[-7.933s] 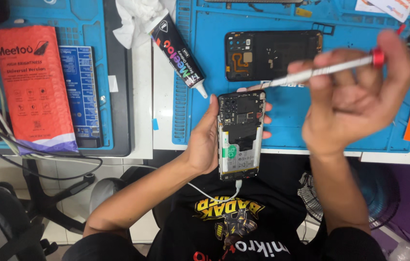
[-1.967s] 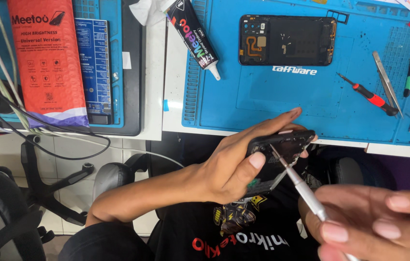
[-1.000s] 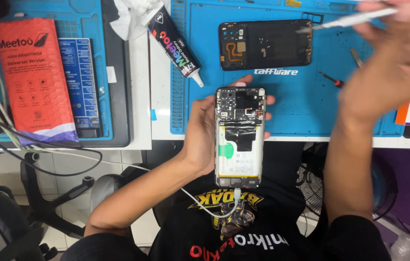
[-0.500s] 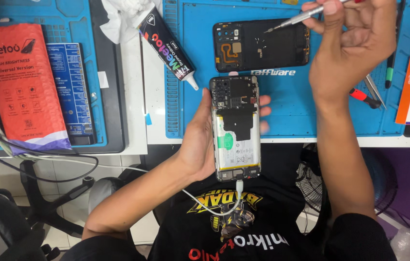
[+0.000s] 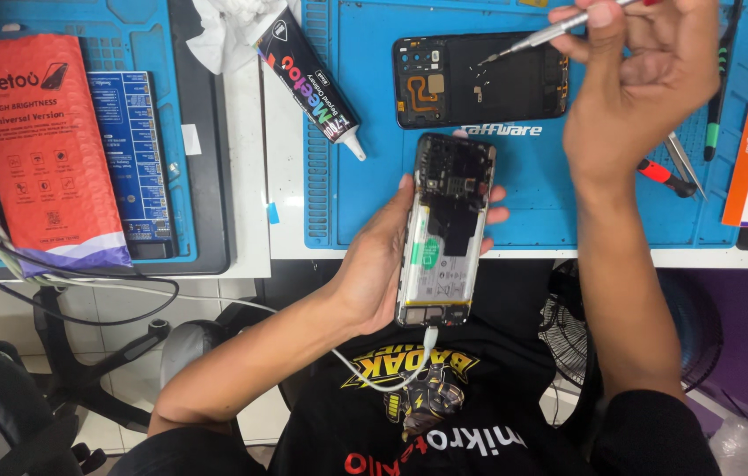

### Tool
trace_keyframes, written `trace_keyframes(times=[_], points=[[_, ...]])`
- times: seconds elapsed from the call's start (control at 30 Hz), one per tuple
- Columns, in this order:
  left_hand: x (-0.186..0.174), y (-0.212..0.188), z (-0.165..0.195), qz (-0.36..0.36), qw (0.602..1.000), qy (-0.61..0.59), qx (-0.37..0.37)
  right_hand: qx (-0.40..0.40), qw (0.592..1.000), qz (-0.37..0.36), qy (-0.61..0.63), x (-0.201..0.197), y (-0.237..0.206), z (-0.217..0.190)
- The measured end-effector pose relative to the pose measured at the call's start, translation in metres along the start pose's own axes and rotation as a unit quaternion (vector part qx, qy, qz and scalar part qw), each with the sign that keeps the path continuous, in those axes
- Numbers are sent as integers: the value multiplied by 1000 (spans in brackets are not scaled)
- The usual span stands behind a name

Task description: The person holds a disassembled smartphone and uses a precision screwdriver to unscrew and pry components from its frame, working over a blue repair mat with another phone back cover, adhesive tube, and hand tools laid out. They reposition the phone repeatedly to reach different screws and set it on the mat near the end.

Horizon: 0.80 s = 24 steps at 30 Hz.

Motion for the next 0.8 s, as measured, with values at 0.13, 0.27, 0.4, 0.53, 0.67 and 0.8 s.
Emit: trace_keyframes(times=[0.13, 0.27, 0.4, 0.53, 0.67, 0.8], points=[[4, -1, 7, -35, 998, -42, 37, -4, 999, 37, 6, -11, -3, -11], [3, -1, 8, -12, 993, 90, 81, 33, 997, 70, 11, -27, -32, -26], [6, -13, 12, 11, 963, 239, 127, 12, 991, 130, 9, -33, -78, -55], [12, -21, 16, 21, 939, 308, 150, -26, 980, 195, -28, -31, -114, -88], [21, -26, 23, 15, 927, 326, 187, -75, 970, 207, -102, -23, -125, -106], [29, -35, 31, 6, 901, 371, 226, -166, 954, 208, -141, -23, -126, -113]])
Point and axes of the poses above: each hand's wrist, its own y-axis towards the middle knuckle, its own x-axis out of the palm, z = x × y, the point moved 9 cm from there along y, towards the middle knuckle, and after that the axes turned 2 degrees about y, right-handed, at the moved point
